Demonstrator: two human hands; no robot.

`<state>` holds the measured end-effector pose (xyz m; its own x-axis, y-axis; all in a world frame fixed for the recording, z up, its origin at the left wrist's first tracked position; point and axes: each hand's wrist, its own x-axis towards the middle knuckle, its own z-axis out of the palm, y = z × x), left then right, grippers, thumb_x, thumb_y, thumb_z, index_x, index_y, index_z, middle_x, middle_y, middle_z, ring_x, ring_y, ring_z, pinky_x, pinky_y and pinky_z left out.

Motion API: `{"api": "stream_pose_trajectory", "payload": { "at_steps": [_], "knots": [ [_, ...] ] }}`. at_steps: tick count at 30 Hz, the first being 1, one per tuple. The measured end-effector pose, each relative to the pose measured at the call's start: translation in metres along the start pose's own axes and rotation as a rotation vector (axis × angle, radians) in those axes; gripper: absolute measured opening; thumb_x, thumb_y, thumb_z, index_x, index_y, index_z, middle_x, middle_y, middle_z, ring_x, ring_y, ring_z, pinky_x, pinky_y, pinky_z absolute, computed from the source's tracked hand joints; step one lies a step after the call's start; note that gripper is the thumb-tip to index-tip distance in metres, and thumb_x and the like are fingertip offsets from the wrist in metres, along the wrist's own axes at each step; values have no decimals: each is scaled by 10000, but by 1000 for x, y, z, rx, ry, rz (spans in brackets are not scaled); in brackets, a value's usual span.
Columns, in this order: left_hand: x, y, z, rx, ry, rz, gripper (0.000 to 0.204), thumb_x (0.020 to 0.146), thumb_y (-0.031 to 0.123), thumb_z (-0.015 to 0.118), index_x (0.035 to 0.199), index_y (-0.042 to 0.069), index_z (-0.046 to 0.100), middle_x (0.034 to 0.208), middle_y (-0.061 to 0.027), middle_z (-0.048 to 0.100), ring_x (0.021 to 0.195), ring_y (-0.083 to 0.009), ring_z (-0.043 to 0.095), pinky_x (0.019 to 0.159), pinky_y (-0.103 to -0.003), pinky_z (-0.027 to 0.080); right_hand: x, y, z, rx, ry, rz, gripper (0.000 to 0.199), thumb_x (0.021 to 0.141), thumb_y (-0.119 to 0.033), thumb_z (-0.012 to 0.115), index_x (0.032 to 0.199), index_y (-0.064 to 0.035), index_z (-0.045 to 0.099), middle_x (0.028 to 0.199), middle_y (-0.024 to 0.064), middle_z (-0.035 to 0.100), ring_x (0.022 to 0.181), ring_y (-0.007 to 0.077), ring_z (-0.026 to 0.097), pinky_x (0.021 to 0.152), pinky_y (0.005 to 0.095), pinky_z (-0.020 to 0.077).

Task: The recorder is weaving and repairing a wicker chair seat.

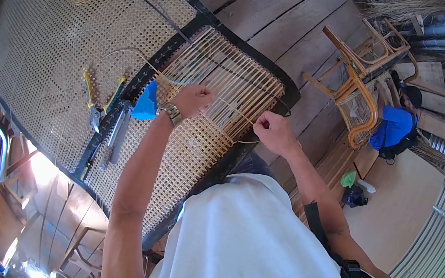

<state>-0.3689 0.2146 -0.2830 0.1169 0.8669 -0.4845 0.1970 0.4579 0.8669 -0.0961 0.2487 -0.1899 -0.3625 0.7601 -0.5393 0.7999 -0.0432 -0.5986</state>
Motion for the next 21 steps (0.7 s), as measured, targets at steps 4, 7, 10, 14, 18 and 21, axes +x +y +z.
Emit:
{"api": "stream_pose_trajectory", "payload": {
  "at_steps": [4, 7, 10, 14, 18, 21],
  "knots": [
    [0, -5, -2, -60, -40, -48, 298, 935, 331, 674, 880, 41, 712, 669, 33, 600, 607, -57, 524, 548, -267, 425, -1, -3, 3, -11, 49, -21, 189, 893, -178, 693, 903, 11, 686, 788, 129, 702, 715, 210, 661, 677, 347, 522],
    [1, -5, -2, -132, -90, 43, 297, 934, 333, 670, 947, 44, 732, 699, 0, 657, 617, -80, 584, 571, -280, 462, 0, -3, 12, 29, 107, -85, 193, 906, -186, 703, 921, 6, 694, 806, 135, 710, 732, 214, 671, 688, 352, 529],
    [-5, 10, -4, 249, 133, 39, 290, 914, 333, 677, 1014, 69, 747, 761, -57, 717, 663, -162, 667, 622, -334, 514, -1, -5, 7, 37, 91, -22, 189, 906, -182, 706, 934, 4, 697, 816, 137, 716, 739, 220, 679, 697, 359, 536],
    [-4, 8, 0, 476, 172, 133, 265, 886, 313, 672, 1038, 113, 756, 833, -105, 743, 743, -263, 708, 694, -394, 548, 1, -7, 5, 5, 66, -26, 194, 907, -182, 705, 948, 7, 698, 822, 139, 719, 739, 223, 681, 700, 358, 538],
    [-3, 12, -1, 516, 160, 112, 255, 881, 314, 663, 1048, 148, 762, 869, -113, 746, 799, -287, 713, 742, -406, 560, 2, -7, 2, 0, 56, -17, 207, 900, -189, 702, 935, 15, 698, 819, 139, 721, 734, 222, 681, 700, 354, 538],
    [0, 7, -2, 445, 83, 30, 258, 880, 322, 652, 1045, 157, 764, 897, -113, 748, 836, -299, 712, 757, -407, 563, 2, -10, 3, 5, 54, -18, 212, 897, -193, 698, 924, 17, 697, 820, 138, 723, 736, 220, 683, 701, 352, 539]
  ]
}}
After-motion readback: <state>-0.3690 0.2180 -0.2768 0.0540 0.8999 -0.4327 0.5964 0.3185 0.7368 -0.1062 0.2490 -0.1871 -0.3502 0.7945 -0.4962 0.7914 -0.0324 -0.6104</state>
